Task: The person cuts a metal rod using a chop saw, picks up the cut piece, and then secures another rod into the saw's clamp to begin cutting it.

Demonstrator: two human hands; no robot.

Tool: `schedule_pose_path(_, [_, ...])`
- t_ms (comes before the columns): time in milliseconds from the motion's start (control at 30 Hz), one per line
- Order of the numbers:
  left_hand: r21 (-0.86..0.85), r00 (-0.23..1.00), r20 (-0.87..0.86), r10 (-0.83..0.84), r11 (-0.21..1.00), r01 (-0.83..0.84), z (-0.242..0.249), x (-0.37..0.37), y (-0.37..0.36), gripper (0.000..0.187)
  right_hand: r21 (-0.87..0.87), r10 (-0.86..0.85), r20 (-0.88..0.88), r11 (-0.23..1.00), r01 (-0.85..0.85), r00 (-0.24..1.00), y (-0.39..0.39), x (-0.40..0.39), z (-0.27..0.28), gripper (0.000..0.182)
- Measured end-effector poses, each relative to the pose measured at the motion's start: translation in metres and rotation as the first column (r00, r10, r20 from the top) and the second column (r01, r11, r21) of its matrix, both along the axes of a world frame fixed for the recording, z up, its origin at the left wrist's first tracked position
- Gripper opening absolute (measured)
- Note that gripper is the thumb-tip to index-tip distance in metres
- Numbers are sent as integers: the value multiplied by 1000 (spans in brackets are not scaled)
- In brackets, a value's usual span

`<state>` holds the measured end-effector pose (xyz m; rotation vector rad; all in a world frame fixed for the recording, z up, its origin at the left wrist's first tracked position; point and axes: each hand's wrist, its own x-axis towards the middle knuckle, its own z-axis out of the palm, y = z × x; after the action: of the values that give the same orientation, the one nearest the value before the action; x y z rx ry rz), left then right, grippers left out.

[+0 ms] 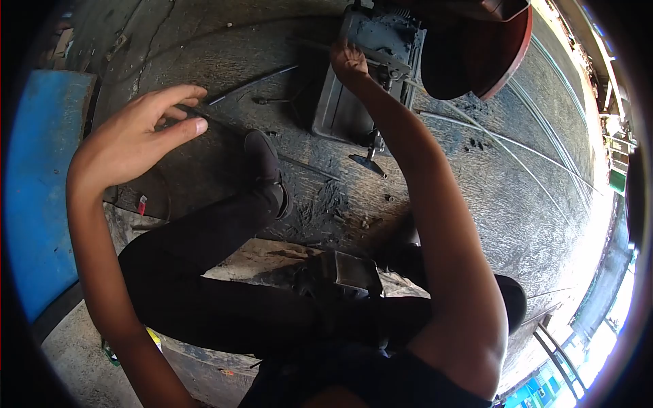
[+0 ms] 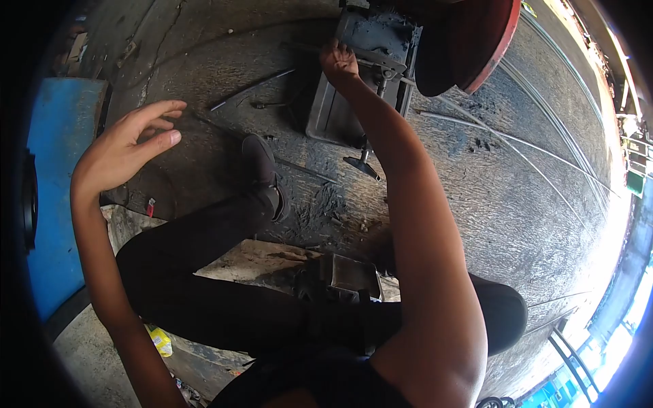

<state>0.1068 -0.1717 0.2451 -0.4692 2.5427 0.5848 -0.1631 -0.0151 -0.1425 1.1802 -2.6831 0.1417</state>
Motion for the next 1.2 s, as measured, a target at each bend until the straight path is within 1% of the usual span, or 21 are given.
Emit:
schedule_pose_path(67, [6,1000,3,7,1000,-7,1,-1,2,52,28,3,13,1000,-3,1000,0,1,7,24])
schedule_pose_path(133, [8,1000,4,16,1000,-16,3,-1,2,52,158,-21,37,987,15,999,-3,-1,8,25])
schedule_pose_path(167, [12,1000,1,9,1000,-9,2,-2,2,52,156,-20,36,988,14,999,-3,-2,9,25])
schedule_pose_path(233, [17,1000,0,1,1000,-1,1,-3,2,52,133,37,-13,990,-35,999,0,-2,10,27])
schedule_pose_path(367, [39,1000,5,-3,999,3,3,-3,3,52,111,40,-3,993,-39,999,2,-1,9,26])
schedule_pose_path(467, [51,1000,9,-3,999,3,2,-3,2,52,90,32,-35,996,-28,999,4,1,8,25])
schedule_pose_path(533, [52,1000,9,-5,999,5,1,-2,0,52,111,1,13,994,-2,1000,4,2,11,25])
schedule_pose_path(667, [20,1000,0,-12,1000,12,2,-2,3,51,82,13,-28,997,-11,1000,-1,0,8,25])
schedule_pose_path(733, [2,1000,6,-3,1000,3,1,-2,3,51,249,-202,20,950,191,979,-15,-5,7,25])
schedule_pose_path(767, [2,1000,-3,-13,1000,13,1,-2,2,54,249,-200,21,950,188,980,-12,-7,5,25])
schedule_pose_path(833, [-2,1000,-12,-24,1000,24,0,-1,1,57,49,-57,-227,996,70,972,-4,-9,14,21])
schedule_pose_path(867, [0,999,-19,-30,1000,30,-1,-1,1,57,47,-57,-228,996,69,972,-4,-10,19,21])
schedule_pose_path(933, [2,999,-27,-32,999,32,0,-2,2,58,116,-58,-129,991,73,990,-5,-13,24,27])
schedule_pose_path(967, [4,1000,-5,-24,1000,24,2,-4,5,54,115,-56,-129,991,71,990,-6,-15,27,27])
schedule_pose_path(1033, [3,1000,18,-13,1000,13,3,-5,6,51,205,-67,69,977,52,995,-14,-27,24,32])
schedule_pose_path(1067, [7,1000,13,-15,1000,15,2,-5,5,51,203,-65,71,978,49,995,-17,-31,21,32])
schedule_pose_path(1133, [9,1000,9,-15,1000,15,2,-5,4,51,197,-100,224,979,55,969,-22,-37,13,39])
schedule_pose_path(1167, [4,1000,19,-17,1000,17,3,-6,5,51,196,-97,226,979,53,969,-22,-40,9,39])
schedule_pose_path(1200, [-1,999,28,-17,1000,17,3,-6,5,51,152,-99,248,986,62,964,-23,-41,6,42])
